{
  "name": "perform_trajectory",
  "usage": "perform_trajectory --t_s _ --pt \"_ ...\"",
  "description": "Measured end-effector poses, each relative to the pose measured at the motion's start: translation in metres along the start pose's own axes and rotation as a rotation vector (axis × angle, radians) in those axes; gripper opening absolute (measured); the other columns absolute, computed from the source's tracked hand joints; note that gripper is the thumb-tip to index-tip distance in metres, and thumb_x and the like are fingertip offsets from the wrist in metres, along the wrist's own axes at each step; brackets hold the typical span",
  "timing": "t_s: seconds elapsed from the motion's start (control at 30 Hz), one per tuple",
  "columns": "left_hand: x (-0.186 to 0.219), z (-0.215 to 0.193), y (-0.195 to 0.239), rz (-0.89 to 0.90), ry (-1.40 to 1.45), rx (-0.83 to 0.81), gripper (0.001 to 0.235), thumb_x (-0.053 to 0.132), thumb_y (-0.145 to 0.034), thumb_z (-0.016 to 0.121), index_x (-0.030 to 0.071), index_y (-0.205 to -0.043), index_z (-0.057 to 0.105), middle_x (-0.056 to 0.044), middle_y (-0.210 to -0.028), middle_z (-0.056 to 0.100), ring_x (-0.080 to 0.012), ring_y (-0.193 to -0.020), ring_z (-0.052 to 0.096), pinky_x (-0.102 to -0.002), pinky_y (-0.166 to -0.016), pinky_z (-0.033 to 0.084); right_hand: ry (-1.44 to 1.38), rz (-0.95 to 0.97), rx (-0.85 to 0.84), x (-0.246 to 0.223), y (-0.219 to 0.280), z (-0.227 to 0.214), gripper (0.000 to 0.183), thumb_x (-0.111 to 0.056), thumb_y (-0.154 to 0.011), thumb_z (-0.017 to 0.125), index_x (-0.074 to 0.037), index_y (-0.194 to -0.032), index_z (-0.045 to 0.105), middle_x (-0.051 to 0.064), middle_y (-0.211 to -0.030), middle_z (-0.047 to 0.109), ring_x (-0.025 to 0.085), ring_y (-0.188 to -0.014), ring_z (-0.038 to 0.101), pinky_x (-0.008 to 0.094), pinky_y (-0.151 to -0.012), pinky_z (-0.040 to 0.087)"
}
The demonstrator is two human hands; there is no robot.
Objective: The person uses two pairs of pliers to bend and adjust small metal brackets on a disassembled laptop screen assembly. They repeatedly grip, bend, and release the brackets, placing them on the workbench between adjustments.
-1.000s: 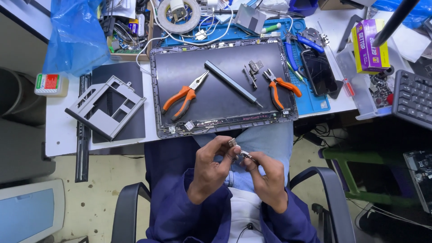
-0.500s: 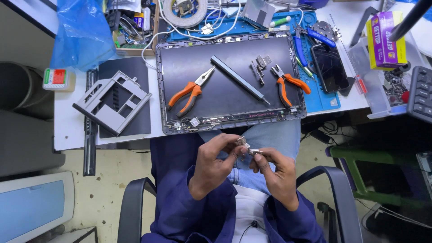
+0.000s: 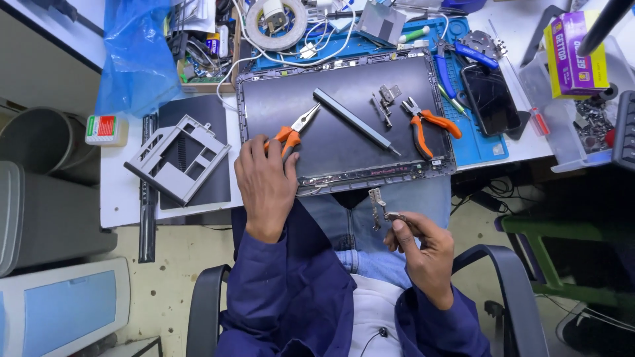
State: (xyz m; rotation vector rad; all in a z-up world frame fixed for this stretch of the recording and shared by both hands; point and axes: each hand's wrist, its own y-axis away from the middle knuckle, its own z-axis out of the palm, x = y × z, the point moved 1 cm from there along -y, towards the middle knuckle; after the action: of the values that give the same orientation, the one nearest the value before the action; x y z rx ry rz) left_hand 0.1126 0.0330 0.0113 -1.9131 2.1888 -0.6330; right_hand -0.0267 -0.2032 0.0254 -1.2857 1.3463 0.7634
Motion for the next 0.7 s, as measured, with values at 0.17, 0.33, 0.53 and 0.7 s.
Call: perform_trajectory --t_s 0.17,0.33,0.53,0.7 --pt "0.004 -0.011 -0.006 -0.027 0.033 0.049 0.024 0.028 -0.103 0.060 0.005 -0.107 0.053 -0.011 -0.104 0.057 -0.0304 -0.089 0.055 -0.042 -0.076 0.045 0.008 0.002 0.009 -0.001 -0.003 -0.003 0.022 -0.018 -0.101 0.060 0.001 -0.104 0.071 0.009 -0.067 0.071 0.014 -0.052 0.063 0.024 -0.048 0.051" --pt "0.007 -0.060 0.011 -0.302 1.147 -0.058 0.034 0.041 -0.106 0.047 0.008 -0.101 0.050 -0.007 -0.112 0.060 -0.0169 -0.083 0.071 -0.029 -0.073 0.057 -0.011 -0.021 0.048 -0.005 -0.004 -0.005 0.022 -0.017 -0.102 0.059 0.001 -0.101 0.070 0.011 -0.084 0.076 0.016 -0.058 0.067 0.025 -0.054 0.057" --pt "0.021 -0.053 0.058 -0.267 1.585 -0.162 0.012 0.002 -0.092 0.074 -0.002 -0.102 0.069 -0.009 -0.102 0.062 -0.0275 -0.090 0.080 -0.034 -0.086 0.070 0.052 -0.073 0.088 -0.020 -0.002 -0.004 0.019 -0.011 -0.100 0.062 0.005 -0.096 0.071 0.014 -0.087 0.076 0.017 -0.057 0.066 0.024 -0.051 0.052" --pt "0.033 -0.058 0.070 -0.182 1.167 -0.092 0.031 0.007 -0.082 0.084 0.010 -0.067 0.057 -0.005 -0.093 0.065 -0.0139 -0.077 0.064 -0.026 -0.069 0.052 0.200 -0.263 0.120 -0.023 0.006 -0.008 0.010 -0.006 -0.095 0.068 0.002 -0.101 0.072 0.016 -0.088 0.075 0.022 -0.071 0.073 0.027 -0.064 0.061"
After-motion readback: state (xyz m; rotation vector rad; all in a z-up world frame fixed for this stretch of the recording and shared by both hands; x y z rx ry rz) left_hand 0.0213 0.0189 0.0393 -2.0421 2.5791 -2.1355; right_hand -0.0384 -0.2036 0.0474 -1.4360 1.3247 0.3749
